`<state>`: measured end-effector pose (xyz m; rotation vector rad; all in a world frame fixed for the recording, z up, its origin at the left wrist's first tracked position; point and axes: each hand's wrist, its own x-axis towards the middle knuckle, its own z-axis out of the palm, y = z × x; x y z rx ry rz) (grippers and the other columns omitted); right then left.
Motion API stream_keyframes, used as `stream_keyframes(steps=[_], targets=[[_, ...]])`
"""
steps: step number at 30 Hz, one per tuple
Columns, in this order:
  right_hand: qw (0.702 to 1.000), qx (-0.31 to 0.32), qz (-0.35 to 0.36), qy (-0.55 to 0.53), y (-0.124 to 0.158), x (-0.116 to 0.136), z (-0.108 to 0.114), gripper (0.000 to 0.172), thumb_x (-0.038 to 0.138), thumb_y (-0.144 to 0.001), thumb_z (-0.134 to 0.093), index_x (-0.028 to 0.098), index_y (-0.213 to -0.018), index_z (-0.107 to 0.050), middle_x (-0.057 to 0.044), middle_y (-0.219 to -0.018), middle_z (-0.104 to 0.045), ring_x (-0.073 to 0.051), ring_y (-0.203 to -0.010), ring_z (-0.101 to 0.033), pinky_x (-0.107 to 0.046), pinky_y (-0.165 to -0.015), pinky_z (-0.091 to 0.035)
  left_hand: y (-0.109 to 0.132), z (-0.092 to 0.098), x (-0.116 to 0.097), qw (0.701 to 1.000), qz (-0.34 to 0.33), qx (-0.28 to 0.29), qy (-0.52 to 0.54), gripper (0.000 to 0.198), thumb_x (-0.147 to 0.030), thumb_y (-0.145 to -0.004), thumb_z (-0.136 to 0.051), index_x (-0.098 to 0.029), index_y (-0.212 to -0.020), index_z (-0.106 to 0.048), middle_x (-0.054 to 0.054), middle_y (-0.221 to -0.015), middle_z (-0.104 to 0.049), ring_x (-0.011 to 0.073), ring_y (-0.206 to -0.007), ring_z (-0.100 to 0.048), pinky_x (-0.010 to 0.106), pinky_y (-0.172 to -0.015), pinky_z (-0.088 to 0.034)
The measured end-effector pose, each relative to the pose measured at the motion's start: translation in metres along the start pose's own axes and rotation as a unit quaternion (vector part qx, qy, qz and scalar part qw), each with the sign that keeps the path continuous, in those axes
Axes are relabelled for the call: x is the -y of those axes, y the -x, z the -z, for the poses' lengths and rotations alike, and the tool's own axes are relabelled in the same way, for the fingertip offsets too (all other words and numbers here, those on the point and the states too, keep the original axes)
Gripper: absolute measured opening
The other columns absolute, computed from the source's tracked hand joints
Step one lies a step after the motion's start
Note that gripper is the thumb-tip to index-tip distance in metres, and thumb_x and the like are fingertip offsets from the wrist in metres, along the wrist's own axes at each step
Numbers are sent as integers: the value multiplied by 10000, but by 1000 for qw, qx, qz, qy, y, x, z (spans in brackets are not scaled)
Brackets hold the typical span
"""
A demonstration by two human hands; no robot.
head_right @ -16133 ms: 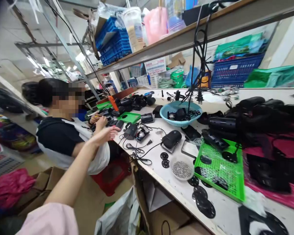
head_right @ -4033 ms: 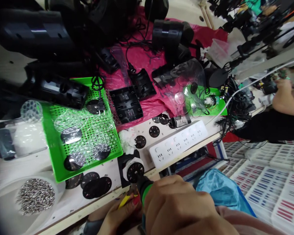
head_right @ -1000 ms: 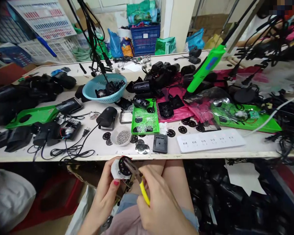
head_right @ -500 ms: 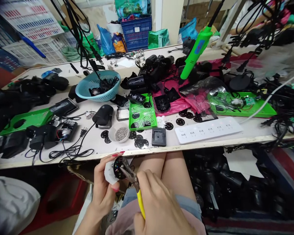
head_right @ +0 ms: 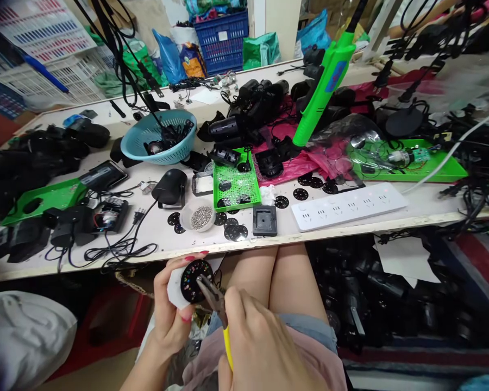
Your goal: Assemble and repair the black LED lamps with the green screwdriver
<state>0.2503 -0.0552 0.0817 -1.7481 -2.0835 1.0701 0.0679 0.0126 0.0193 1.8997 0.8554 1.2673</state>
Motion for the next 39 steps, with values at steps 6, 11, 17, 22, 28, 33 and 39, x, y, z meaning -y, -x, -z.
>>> stream_keyframes(steps=[6, 11, 17, 22, 28, 33, 39], targets=[[999, 28, -1, 20, -2, 0, -3, 467, 69, -629, -469, 208, -1071, -525, -92, -927, -666, -290, -807, -675, -353, -642, -474, -1, -2, -3, 999, 17, 11, 28, 548, -570, -960, -491, -242, -1396, -444, 138, -1237, -591, 274, -1136, -562, 417, -959, -466], [999, -19, 24, 14, 2, -7, -8, 528, 85, -593, -483, 229, -1099, -519, -94, -1047, -656, -288, -947, -671, -355, -745, -511, -5, 0, -3, 998, 13, 47, 24, 571, -594, -963, -460, -248, -1415, -421, 135, -1253, -576, 264, -1141, -543, 396, -959, -454], [997, -44, 38, 58, 7, -9, -9, 475, 65, -646, -458, 220, -1092, -506, -77, -947, -650, -255, -831, -677, -322, -662, -496, -4, -3, -3, 996, 30, 59, 63, 570, -612, -956, -449, -257, -1402, -440, 121, -1205, -550, 256, -1084, -542, 380, -905, -478], [994, -42, 33, 95, 9, -6, -7, 435, 41, -620, -460, 224, -1013, -486, -62, -907, -636, -251, -789, -670, -317, -634, -479, -5, -3, -14, 993, 50, 72, 84, 577, -643, -949, -420, -269, -1388, -445, 108, -1193, -547, 251, -1064, -544, 378, -896, -494], [990, -55, 81, 100, 11, -12, -2, 441, 29, -658, -435, 226, -1053, -433, -53, -916, -607, -251, -791, -649, -339, -673, -511, 3, 4, -18, 975, 128, 97, 151, 647, -725, -903, -398, -261, -1346, -484, 106, -1186, -536, 276, -1071, -534, 376, -888, -489], [983, -63, 130, 116, 10, -27, -4, 351, 62, -709, -435, 228, -1016, -400, -61, -886, -572, -265, -765, -616, -372, -651, -534, 1, 13, -28, 944, 237, 162, 165, 682, -757, -896, -359, -224, -1287, -525, 101, -1139, -541, 259, -970, -553, 360, -861, -470], [972, -65, 159, 161, 10, -49, -10, 353, 103, -696, -462, 188, -1037, -432, -133, -953, -580, -296, -805, -597, -392, -636, -534, -7, 12, -32, 862, 395, 182, 259, 577, -698, -921, -448, -162, -1014, -638, 76, -924, -618, 202, -823, -564, 300, -738, -461]])
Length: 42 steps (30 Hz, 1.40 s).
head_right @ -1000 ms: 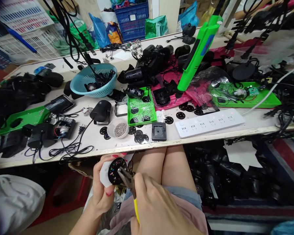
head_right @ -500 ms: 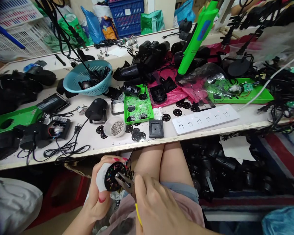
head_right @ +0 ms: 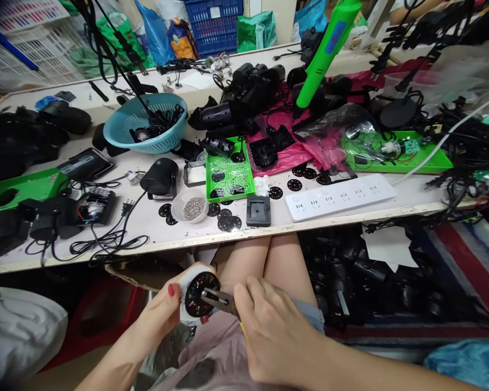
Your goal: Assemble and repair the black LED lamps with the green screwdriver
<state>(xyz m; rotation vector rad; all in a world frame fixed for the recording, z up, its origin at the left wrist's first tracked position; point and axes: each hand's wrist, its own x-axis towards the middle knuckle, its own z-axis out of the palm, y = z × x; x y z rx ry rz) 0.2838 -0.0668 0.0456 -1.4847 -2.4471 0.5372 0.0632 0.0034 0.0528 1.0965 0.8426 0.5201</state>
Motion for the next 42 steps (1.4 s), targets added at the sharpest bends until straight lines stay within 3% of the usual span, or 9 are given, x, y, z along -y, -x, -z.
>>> stream_keyframes(steps=[4, 7, 10, 13, 17, 22, 29, 38, 42], targets=[[999, 32, 11, 18, -2, -13, -2, 317, 100, -657, -466, 185, -962, -458, -140, -929, -569, -308, -806, -581, -407, -639, -528, -12, -4, -5, 979, 134, 53, 145, 569, -714, -837, -592, -147, -811, -628, 39, -668, -623, 134, -551, -509, 254, -537, -405], [999, 48, 16, 3, -2, -22, -3, 296, 98, -661, -456, 190, -943, -451, -122, -898, -552, -299, -790, -564, -412, -647, -520, -20, -7, -11, 968, 174, 57, 170, 550, -687, -776, -694, -142, -770, -627, 30, -643, -612, 125, -559, -509, 237, -536, -400], [997, 54, -11, -54, -1, -25, -5, 294, 107, -697, -441, 185, -981, -436, -113, -896, -550, -282, -781, -552, -406, -656, -503, -22, -8, -13, 985, 121, 29, 122, 503, -660, -806, -683, -160, -826, -634, 16, -736, -602, 132, -652, -519, 245, -631, -439], [982, 61, -76, -163, 0, -22, -9, 295, 102, -745, -429, 191, -1025, -410, -86, -900, -558, -244, -787, -552, -373, -688, -482, -20, -10, -13, 998, 51, -7, -33, 415, -595, -939, -542, -207, -1061, -624, 7, -845, -595, 159, -771, -532, 280, -762, -450], [952, 62, -123, -273, 3, -16, -16, 338, 92, -745, -441, 203, -1062, -399, -66, -922, -561, -227, -828, -544, -364, -740, -461, -15, -16, -17, 980, 7, -34, -194, 371, -495, -1016, -436, -283, -1313, -496, 29, -1098, -624, 219, -1064, -558, 329, -958, -411], [931, 18, -116, -346, 6, -16, -21, 384, 95, -713, -458, 208, -1077, -413, -41, -922, -525, -207, -833, -496, -364, -785, -449, -16, -24, -22, 958, -53, -22, -279, 315, -382, -1041, -417, -336, -1352, -433, 16, -1343, -552, 203, -1235, -506, 310, -1061, -354], [939, -21, -98, -329, 10, -15, -24, 667, 52, -690, -454, 223, -1330, -377, -17, -923, -518, -185, -814, -492, -321, -759, -458, -20, -28, -22, 945, -97, -17, -311, 289, -344, -1035, -423, -288, -1315, -463, 48, -1232, -593, 215, -1099, -575, 333, -971, -423], [944, -17, -73, -321, 9, -17, -24, 663, 89, -715, -465, 208, -1361, -379, -72, -1044, -576, -230, -931, -579, -381, -874, -512, -17, -26, -29, 964, -74, -21, -256, 246, -378, -1036, -407, -277, -1168, -588, 27, -1142, -657, 230, -1066, -565, 317, -949, -400], [959, -19, -64, -277, 10, -19, -28, 612, 97, -706, -458, 185, -1307, -392, -61, -950, -565, -226, -856, -580, -382, -812, -531, -17, -23, -26, 970, -50, -34, -235, 246, -419, -1015, -453, -254, -1066, -628, 15, -1007, -672, 219, -948, -563, 301, -891, -400]])
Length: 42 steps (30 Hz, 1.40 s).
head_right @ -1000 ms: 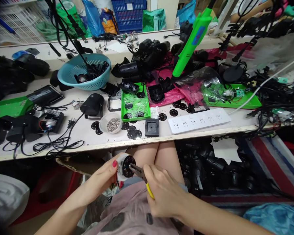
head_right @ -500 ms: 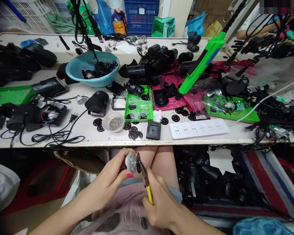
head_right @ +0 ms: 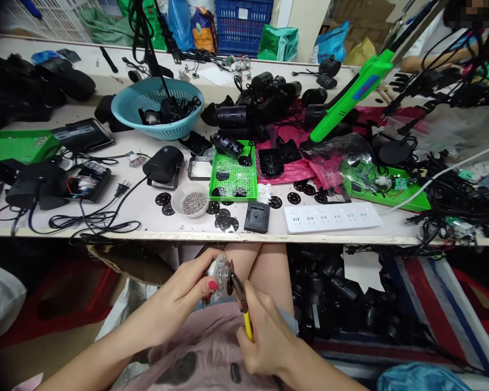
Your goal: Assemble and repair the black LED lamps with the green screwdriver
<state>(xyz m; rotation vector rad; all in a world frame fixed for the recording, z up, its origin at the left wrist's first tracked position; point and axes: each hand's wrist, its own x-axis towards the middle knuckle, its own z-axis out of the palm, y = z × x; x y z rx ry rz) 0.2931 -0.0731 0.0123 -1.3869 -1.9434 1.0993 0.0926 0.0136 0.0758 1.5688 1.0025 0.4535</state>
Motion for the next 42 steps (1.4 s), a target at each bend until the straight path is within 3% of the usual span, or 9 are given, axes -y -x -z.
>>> stream_keyframes(steps=[3, 6, 9, 12, 17, 22, 28, 37, 42], targets=[[997, -15, 26, 67, 0, -7, -1, 561, 93, -688, -449, 168, -1240, -377, -42, -850, -542, -219, -756, -557, -371, -725, -533, -5, 0, 8, 997, 25, 12, 70, 325, -476, -994, -478, -223, -869, -639, 5, -855, -636, 192, -824, -542, 283, -791, -403], [983, -49, 93, 149, -3, -18, 3, 523, 97, -661, -445, 168, -1174, -371, -39, -828, -512, -218, -720, -518, -351, -651, -507, -13, -2, 15, 966, 85, 114, 215, 496, -549, -990, -425, -198, -661, -547, -21, -594, -490, 132, -541, -404, 274, -553, -327], [963, -58, 152, 214, -9, -26, 13, 393, 96, -625, -447, 210, -996, -385, -33, -813, -471, -211, -712, -477, -321, -607, -462, -20, -4, 20, 921, 135, 162, 326, 514, -625, -930, -492, -184, -672, -547, -17, -563, -503, 101, -455, -319, 273, -448, -208], [965, -29, 135, 225, -14, -28, 22, 311, 101, -622, -446, 241, -878, -342, -9, -774, -425, -197, -680, -437, -310, -588, -422, -23, -6, 23, 913, 134, 148, 356, 484, -625, -887, -576, -177, -709, -529, -7, -627, -548, 90, -472, -377, 253, -445, -229], [997, 32, -13, 69, -14, -12, 28, 400, 78, -661, -457, 217, -1034, -420, -26, -890, -514, -198, -784, -504, -329, -701, -465, -24, -6, 22, 945, 73, 74, 310, 331, -516, -925, -601, -186, -929, -583, -37, -728, -511, 95, -586, -428, 221, -555, -374], [991, 25, -88, -103, -7, 6, 27, 503, 55, -664, -464, 223, -1138, -461, -19, -963, -555, -198, -929, -538, -318, -819, -469, -24, -9, 17, 959, 10, 20, 283, 319, -377, -867, -719, -219, -1100, -571, -24, -861, -539, 117, -708, -465, 213, -612, -420], [988, 23, -127, -86, -7, 11, 27, 462, 65, -683, -476, 224, -1117, -503, -21, -974, -578, -213, -926, -550, -360, -873, -466, -23, -12, 20, 983, -19, -31, 178, 402, -313, -839, -765, -260, -1206, -608, 26, -1084, -615, 172, -906, -545, 264, -790, -459], [988, 38, -129, -75, -3, 11, 32, 702, 64, -696, -484, 219, -1378, -419, -27, -955, -609, -229, -893, -561, -379, -881, -481, -23, -15, 16, 994, -72, -72, 41, 426, -330, -860, -744, -261, -1268, -642, 76, -1148, -638, 231, -981, -598, 316, -847, -481], [991, 4, -124, -54, -6, 14, 27, 586, 43, -711, -466, 212, -1272, -453, -55, -1050, -594, -230, -946, -552, -393, -900, -476, -23, -22, 22, 992, -95, -78, 35, 450, -312, -893, -710, -328, -1331, -604, 60, -1255, -624, 239, -1124, -585, 296, -888, -480]])
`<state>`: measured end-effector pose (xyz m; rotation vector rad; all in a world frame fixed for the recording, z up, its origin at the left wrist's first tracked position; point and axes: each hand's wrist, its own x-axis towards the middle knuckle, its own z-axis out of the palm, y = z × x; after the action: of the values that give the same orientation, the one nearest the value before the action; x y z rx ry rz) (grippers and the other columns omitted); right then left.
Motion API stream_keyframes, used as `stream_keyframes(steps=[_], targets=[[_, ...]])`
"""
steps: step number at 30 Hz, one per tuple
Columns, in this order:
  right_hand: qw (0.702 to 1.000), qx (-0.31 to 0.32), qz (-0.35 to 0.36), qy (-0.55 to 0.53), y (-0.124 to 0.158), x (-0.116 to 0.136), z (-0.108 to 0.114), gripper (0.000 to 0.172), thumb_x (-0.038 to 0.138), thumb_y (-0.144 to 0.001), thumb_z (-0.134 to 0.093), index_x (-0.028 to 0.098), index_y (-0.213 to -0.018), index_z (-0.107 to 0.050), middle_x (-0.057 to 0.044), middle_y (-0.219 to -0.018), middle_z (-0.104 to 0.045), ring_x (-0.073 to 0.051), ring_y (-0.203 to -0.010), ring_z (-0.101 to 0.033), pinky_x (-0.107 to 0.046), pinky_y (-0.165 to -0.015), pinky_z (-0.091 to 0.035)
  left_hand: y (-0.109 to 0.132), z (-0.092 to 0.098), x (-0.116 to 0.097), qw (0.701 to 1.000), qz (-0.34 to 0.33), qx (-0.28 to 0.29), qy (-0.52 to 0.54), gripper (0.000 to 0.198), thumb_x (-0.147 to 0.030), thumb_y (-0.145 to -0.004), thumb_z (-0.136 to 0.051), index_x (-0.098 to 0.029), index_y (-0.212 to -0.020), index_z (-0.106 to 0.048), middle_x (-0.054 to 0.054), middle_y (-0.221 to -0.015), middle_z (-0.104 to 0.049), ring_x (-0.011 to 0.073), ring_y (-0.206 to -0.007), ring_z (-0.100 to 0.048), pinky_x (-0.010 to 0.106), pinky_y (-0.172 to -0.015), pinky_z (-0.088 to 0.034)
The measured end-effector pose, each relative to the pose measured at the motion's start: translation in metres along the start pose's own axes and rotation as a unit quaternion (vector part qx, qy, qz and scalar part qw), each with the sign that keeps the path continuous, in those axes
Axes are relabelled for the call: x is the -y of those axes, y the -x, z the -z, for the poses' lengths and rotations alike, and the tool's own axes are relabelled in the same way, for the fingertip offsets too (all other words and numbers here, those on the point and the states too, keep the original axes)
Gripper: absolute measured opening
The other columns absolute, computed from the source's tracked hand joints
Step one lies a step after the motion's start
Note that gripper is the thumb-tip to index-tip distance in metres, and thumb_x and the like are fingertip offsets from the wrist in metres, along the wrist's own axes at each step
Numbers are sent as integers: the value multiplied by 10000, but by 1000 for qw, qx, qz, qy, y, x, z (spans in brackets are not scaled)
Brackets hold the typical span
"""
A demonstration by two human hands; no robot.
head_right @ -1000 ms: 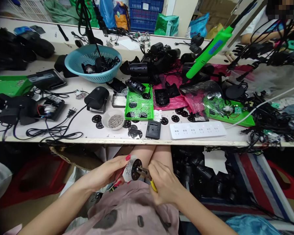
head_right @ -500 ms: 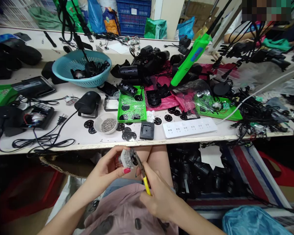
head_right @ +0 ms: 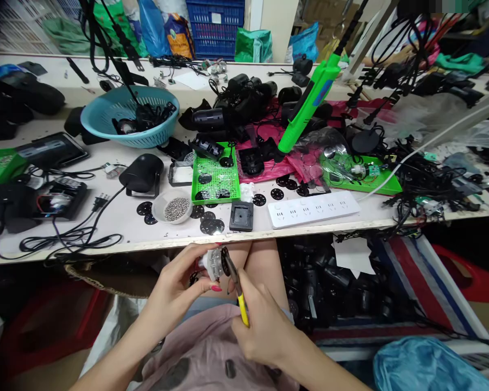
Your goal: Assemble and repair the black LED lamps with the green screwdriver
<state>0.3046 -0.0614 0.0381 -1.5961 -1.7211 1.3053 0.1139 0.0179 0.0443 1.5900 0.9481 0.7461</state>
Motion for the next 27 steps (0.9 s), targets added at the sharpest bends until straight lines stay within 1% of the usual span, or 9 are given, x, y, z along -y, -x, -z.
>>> stream_keyframes(steps=[4, 7, 10, 14, 16, 18, 20, 22, 27], targets=[[999, -14, 27, 16, -2, 1, 0, 425, 37, -705, -473, 195, -1099, -475, -65, -1013, -589, -232, -943, -567, -376, -871, -480, 2, -2, -1, 999, 28, 3, 29, 438, -304, -896, -699, -319, -1326, -619, 64, -1310, -615, 257, -1160, -571, 299, -892, -488], [998, -17, 42, 52, -2, -6, -1, 393, 48, -708, -473, 194, -1072, -456, -68, -976, -585, -235, -901, -575, -371, -817, -481, 1, 0, -2, 995, 66, 16, 69, 402, -311, -883, -704, -283, -1281, -653, 63, -1245, -649, 252, -1092, -592, 301, -878, -492], [990, -43, 68, 112, -4, -17, -4, 304, 71, -717, -462, 204, -989, -428, -53, -880, -561, -228, -794, -564, -343, -699, -454, -1, 1, -1, 984, 103, 46, 139, 354, -410, -890, -684, -216, -1185, -685, 57, -1023, -687, 208, -885, -609, 283, -781, -496], [977, -87, 129, 145, -7, -25, -5, 237, 73, -707, -440, 238, -860, -367, -3, -746, -466, -193, -644, -480, -308, -577, -359, -4, 0, 6, 946, 145, 118, 266, 470, -604, -888, -607, -155, -1010, -669, 9, -739, -580, 140, -634, -508, 243, -587, -439], [982, -87, 129, 106, -9, -24, -2, 257, 66, -699, -457, 229, -891, -404, -16, -797, -495, -194, -695, -506, -312, -614, -397, -7, -2, 7, 941, 144, 109, 287, 442, -590, -879, -631, -165, -999, -635, 4, -768, -574, 133, -642, -509, 244, -606, -447], [989, -88, 117, 38, -9, -19, 2, 334, 64, -712, -478, 213, -1010, -460, -32, -890, -533, -197, -788, -546, -320, -708, -455, -10, -4, 7, 955, 122, 60, 265, 388, -524, -870, -680, -183, -1039, -603, 9, -847, -592, 136, -696, -530, 250, -665, -469], [988, -111, 102, -32, -9, -14, 5, 381, 91, -802, -481, 221, -1159, -471, -41, -984, -552, -194, -894, -569, -322, -823, -478, -13, -6, 5, 971, 93, -3, 219, 349, -469, -870, -699, -199, -1059, -582, 10, -897, -598, 144, -760, -539, 241, -702, -472], [981, -153, 80, -83, -10, -9, 6, 315, 170, -935, -442, 255, -1237, -471, -42, -1062, -560, -182, -991, -571, -305, -913, -464, -15, -9, 5, 980, 79, -43, 176, 318, -438, -874, -699, -216, -1062, -569, 4, -914, -598, 147, -798, -536, 225, -699, -464], [956, -234, 35, -174, -18, -3, 0, 255, 371, -1025, -436, 319, -1262, -516, -23, -1174, -580, -164, -1120, -552, -263, -1006, -418, -12, -17, 13, 990, 80, -22, 119, 268, -419, -906, -662, -234, -1070, -559, -17, -868, -589, 130, -750, -505, 215, -667, -433]])
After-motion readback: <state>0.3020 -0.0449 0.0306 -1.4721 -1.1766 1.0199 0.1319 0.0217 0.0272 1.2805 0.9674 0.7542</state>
